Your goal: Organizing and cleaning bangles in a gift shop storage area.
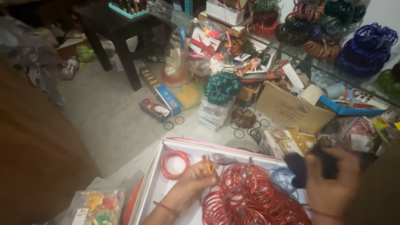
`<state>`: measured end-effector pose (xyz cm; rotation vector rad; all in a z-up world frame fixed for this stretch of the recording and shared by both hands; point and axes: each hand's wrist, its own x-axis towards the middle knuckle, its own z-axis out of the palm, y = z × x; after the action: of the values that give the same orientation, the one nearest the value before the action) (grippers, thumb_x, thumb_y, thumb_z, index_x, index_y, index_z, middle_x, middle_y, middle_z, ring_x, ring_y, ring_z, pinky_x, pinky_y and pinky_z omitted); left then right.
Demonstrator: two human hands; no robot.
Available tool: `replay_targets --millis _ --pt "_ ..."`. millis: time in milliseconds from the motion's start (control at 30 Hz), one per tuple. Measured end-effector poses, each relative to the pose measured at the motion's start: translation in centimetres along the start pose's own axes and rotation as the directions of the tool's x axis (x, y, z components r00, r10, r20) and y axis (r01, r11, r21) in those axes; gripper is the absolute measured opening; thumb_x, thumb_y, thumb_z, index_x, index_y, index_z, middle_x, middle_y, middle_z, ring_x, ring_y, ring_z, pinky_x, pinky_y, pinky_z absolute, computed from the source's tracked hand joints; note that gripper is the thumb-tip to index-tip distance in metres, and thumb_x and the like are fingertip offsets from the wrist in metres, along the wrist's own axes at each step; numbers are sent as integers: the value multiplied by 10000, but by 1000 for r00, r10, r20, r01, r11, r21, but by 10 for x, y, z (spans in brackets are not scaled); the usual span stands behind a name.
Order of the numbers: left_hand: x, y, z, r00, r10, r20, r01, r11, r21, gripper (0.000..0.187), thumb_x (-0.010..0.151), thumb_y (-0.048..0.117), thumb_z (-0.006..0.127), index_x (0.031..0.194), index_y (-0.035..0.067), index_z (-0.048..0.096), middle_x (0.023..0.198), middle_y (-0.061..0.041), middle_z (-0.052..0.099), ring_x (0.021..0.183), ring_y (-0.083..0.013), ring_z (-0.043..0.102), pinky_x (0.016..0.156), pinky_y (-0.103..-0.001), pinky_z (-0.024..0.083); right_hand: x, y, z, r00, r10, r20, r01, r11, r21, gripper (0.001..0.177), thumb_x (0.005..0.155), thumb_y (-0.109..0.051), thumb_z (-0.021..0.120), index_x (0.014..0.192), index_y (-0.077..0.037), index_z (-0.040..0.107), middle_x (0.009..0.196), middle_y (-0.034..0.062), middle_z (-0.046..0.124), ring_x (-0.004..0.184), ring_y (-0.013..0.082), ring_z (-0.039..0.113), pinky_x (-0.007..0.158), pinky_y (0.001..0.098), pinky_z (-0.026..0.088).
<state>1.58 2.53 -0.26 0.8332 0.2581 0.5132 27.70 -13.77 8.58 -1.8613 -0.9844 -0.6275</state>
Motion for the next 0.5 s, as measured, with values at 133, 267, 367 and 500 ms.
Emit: replay_targets --millis 133,267,367,500 --pt "-8 -14 11 981 -34 192 12 993 118 253 926 34 740 1163 8 657 1075 -31 688 995 -109 650 944 -279 525 -18 -67 17 939 -319 126 255 895 366 502 706 -309 787 1091 -28 629 1093 118 640 1087 310 639 1002 413 493" --pt "-19 -1 34 968 -190 165 167 976 139 290 887 64 705 1174 61 663 1063 16 707 991 -63 665 899 -233 537 -56 -87 43 821 -497 282 312 803 507 424 762 -283 783 1077 -29 657 1161 170 628 1128 359 614 987 443 464" --pt "-14 -31 0 967 -113 229 -14 872 489 201 901 -14 747 1095 -53 709 993 -63 724 927 -109 679 801 -267 550 -58 -82 58 631 -663 403 414 727 548 303 779 -279 802 978 -74 701 1054 101 690 1023 317 649 911 442 454" --pt "-13 -20 19 926 -191 325 107 960 258 207 916 -30 753 1080 -1 630 968 -10 690 883 -78 659 797 -244 541 -53 -70 67 759 -222 612 -154 852 500 144 846 -152 713 945 -47 719 1004 75 742 981 269 697 880 382 542"
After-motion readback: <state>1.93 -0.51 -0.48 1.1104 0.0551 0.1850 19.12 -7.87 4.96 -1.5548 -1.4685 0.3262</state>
